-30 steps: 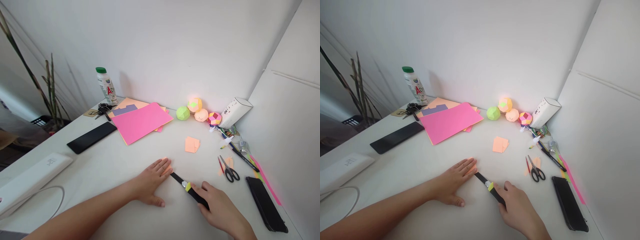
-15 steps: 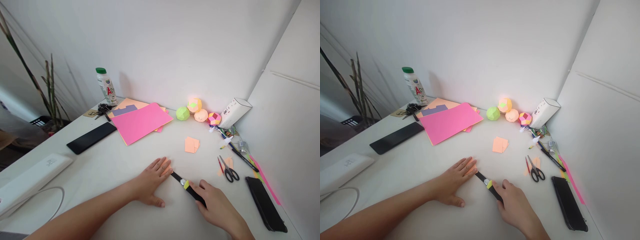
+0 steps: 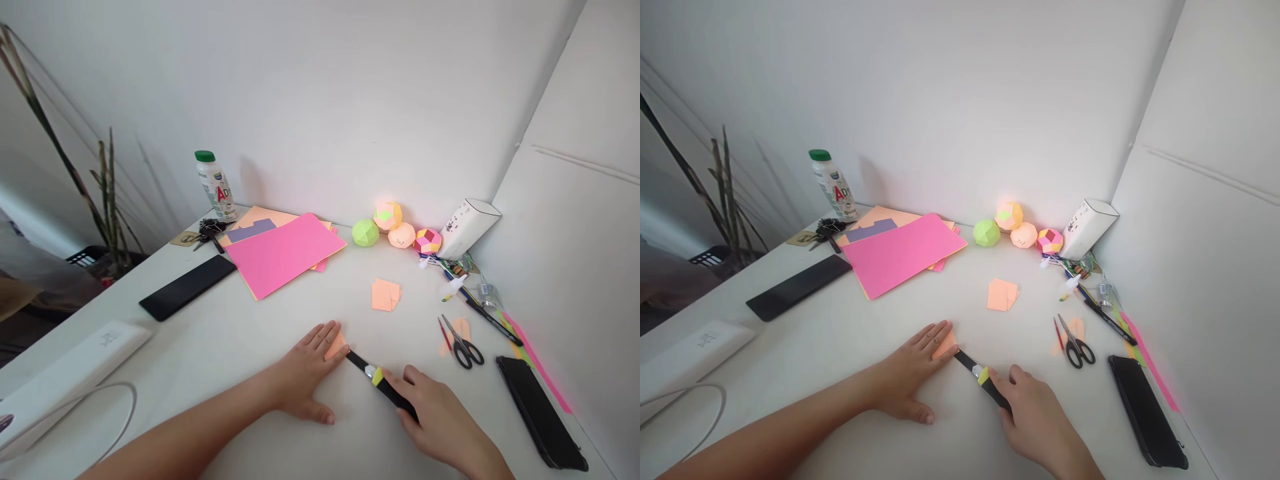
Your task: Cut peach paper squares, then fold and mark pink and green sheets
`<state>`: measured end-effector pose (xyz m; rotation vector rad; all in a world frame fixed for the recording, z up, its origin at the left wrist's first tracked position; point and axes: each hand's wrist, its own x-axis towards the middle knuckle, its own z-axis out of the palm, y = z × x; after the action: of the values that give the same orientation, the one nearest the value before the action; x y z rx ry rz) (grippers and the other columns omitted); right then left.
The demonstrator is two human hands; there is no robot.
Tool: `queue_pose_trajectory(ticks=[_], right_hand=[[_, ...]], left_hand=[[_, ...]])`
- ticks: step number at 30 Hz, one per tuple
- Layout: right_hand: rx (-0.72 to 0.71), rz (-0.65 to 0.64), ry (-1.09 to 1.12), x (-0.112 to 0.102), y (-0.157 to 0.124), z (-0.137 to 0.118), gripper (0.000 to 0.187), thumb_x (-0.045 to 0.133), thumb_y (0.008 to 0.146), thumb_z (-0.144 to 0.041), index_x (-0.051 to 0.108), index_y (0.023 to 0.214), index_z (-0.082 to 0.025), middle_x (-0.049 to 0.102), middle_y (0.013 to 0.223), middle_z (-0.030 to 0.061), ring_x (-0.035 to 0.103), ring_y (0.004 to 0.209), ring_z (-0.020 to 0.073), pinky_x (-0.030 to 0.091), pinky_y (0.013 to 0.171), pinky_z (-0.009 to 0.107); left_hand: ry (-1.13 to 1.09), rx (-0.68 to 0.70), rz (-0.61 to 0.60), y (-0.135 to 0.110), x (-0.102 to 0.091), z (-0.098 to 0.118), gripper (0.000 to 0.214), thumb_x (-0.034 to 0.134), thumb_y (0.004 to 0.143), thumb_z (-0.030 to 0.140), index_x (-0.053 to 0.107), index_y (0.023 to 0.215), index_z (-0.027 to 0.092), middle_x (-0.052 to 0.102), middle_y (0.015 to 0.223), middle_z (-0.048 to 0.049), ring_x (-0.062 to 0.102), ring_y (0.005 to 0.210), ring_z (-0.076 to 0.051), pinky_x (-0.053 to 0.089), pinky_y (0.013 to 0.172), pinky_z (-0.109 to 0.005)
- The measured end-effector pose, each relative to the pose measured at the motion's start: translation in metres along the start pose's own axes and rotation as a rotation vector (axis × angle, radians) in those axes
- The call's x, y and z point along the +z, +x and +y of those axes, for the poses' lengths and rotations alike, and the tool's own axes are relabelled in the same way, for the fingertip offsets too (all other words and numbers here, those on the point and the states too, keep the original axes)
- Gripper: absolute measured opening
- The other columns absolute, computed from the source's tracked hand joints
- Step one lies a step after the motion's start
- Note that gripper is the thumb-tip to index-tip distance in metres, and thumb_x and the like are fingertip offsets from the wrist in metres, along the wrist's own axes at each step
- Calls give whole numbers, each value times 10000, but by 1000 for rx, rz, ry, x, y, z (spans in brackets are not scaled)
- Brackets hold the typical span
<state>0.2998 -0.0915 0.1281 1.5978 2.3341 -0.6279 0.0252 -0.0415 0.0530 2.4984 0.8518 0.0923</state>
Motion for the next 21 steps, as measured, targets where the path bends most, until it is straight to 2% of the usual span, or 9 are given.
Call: queue_pose_trajectory(ticks=[21], right_hand=[[-14, 63, -21, 5, 19, -4, 648, 460, 808, -196, 377, 1441, -306, 564, 1036, 77, 589, 835, 218, 430, 709, 310]], left_hand=[[17, 21, 16, -1, 3, -1, 1128, 497, 706, 828, 13, 1525, 221, -168, 1544, -150, -39, 1404, -464, 82, 1125, -623]])
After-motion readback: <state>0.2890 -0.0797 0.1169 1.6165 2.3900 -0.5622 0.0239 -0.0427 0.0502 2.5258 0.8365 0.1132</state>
